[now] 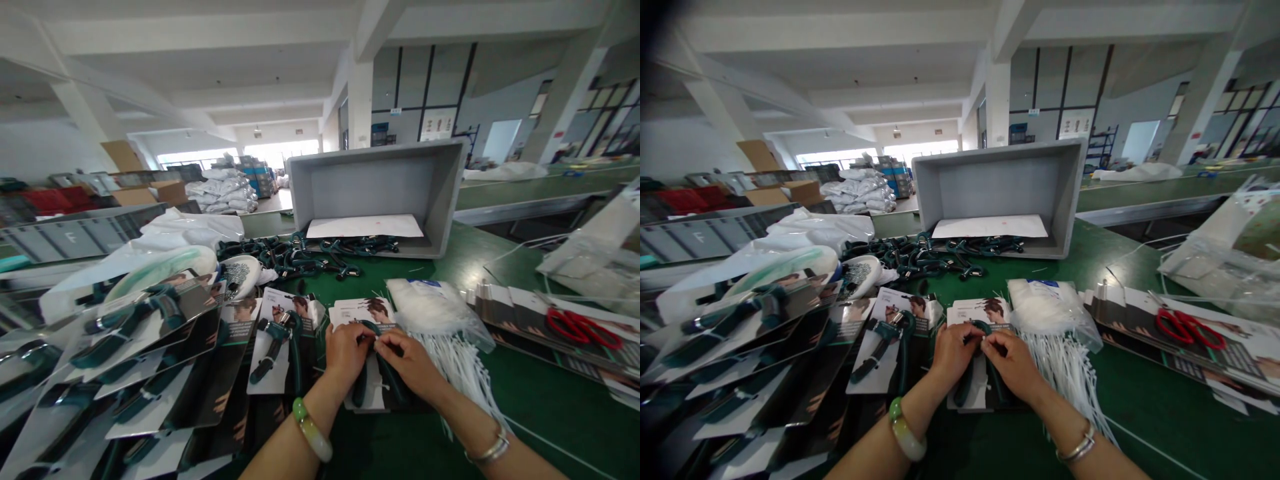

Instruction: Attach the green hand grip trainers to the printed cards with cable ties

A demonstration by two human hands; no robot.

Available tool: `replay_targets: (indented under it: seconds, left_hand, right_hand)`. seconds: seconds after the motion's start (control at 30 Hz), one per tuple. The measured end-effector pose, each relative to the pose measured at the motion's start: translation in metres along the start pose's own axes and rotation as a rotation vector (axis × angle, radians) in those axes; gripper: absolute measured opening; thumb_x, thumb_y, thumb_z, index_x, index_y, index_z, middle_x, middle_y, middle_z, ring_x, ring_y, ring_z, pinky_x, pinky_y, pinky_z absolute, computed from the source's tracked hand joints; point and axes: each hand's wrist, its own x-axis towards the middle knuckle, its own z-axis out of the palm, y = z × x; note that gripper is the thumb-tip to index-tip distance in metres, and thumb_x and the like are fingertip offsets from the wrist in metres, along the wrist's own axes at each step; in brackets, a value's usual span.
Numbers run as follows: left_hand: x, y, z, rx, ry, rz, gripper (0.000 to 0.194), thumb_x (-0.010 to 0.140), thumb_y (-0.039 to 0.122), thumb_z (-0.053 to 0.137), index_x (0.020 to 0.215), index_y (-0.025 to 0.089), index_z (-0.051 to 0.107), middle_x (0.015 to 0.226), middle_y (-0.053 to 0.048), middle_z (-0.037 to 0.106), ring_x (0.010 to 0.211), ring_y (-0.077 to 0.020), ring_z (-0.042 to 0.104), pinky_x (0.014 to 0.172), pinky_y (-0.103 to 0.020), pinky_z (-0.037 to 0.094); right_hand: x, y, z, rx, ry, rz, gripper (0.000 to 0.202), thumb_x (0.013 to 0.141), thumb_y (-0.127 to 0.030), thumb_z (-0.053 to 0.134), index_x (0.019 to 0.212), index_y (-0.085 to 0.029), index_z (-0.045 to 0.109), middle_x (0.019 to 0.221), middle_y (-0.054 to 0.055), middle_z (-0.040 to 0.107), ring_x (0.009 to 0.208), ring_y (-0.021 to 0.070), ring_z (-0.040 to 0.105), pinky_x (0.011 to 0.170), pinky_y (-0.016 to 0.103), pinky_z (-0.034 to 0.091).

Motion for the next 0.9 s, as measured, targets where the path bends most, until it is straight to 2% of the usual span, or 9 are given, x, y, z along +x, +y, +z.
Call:
replay_targets:
  seconds: [0.1, 0.33, 0.47, 0.57, 0.67, 0.77, 0.9]
  left_hand:
    - [-0.001, 0.000, 0.000, 0.000, 0.006, 0.005, 0.017, 0.078, 0.022, 0.053, 0.083, 0.029, 0.068, 0.091, 0.004, 0.071, 0.093, -0.0172, 0.058, 0.101, -0.042, 0.024]
    - [-0.003, -0.003, -0.001, -0.025, 0.003, 0.038, 0.018, 0.077, 0.019, 0.053, 0.083, 0.028, 0.067, 0.090, 0.004, 0.070, 0.092, -0.0175, 0.059, 0.100, -0.043, 0.027]
    - [-0.005, -0.008, -0.006, -0.119, -0.022, 0.100, 0.025, 0.079, 0.024, 0.052, 0.101, 0.026, 0.062, 0.095, 0.001, 0.069, 0.091, -0.0166, 0.059, 0.093, -0.035, 0.038]
    - [-0.005, -0.012, -0.005, -0.152, -0.021, 0.129, 0.017, 0.081, 0.027, 0.051, 0.090, 0.024, 0.065, 0.088, 0.001, 0.069, 0.086, -0.0156, 0.060, 0.086, -0.030, 0.042]
    - [-0.004, -0.014, 0.000, -0.136, 0.079, 0.143, 0.013, 0.080, 0.022, 0.051, 0.079, 0.022, 0.065, 0.084, 0.001, 0.068, 0.083, -0.0145, 0.060, 0.085, -0.030, 0.042]
    - [-0.007, -0.012, 0.002, -0.072, 0.262, 0.235, 0.011, 0.079, 0.020, 0.054, 0.078, 0.021, 0.065, 0.095, -0.003, 0.063, 0.093, -0.0171, 0.055, 0.087, -0.033, 0.040]
    - [-0.010, -0.001, -0.008, 0.016, 0.386, 0.387, 0.012, 0.079, 0.019, 0.054, 0.077, 0.021, 0.066, 0.089, -0.004, 0.058, 0.090, -0.0177, 0.052, 0.096, -0.042, 0.033]
  right_hand:
    - [0.000, -0.002, 0.000, -0.007, -0.016, 0.015, 0.028, 0.081, -0.038, 0.047, 0.067, -0.018, 0.061, 0.071, 0.002, 0.059, 0.071, 0.0170, 0.055, 0.068, 0.030, 0.043]
    - [0.008, -0.006, 0.000, 0.012, -0.050, 0.101, 0.026, 0.077, -0.035, 0.046, 0.063, -0.017, 0.059, 0.061, 0.000, 0.057, 0.063, 0.0152, 0.053, 0.059, 0.026, 0.041]
    - [0.017, -0.006, 0.000, -0.043, -0.097, 0.107, 0.021, 0.072, -0.027, 0.047, 0.057, -0.017, 0.057, 0.054, -0.002, 0.055, 0.057, 0.0135, 0.050, 0.054, 0.024, 0.038]
    - [0.017, -0.004, 0.002, -0.088, -0.074, 0.079, 0.019, 0.070, -0.025, 0.049, 0.054, -0.018, 0.056, 0.054, -0.001, 0.054, 0.059, 0.0140, 0.050, 0.057, 0.026, 0.038]
    - [0.011, 0.000, 0.006, -0.118, 0.055, 0.029, 0.014, 0.072, -0.027, 0.053, 0.065, -0.017, 0.061, 0.069, 0.002, 0.059, 0.062, 0.0145, 0.051, 0.061, 0.028, 0.041]
    - [0.005, 0.006, 0.011, -0.052, 0.181, -0.067, 0.018, 0.074, -0.027, 0.055, 0.087, -0.018, 0.064, 0.089, 0.005, 0.059, 0.067, 0.0146, 0.053, 0.065, 0.029, 0.045]
    - [0.005, 0.004, 0.011, 0.016, 0.229, -0.199, 0.014, 0.080, -0.027, 0.050, 0.084, -0.021, 0.063, 0.088, 0.006, 0.058, 0.085, 0.0180, 0.055, 0.074, 0.031, 0.046]
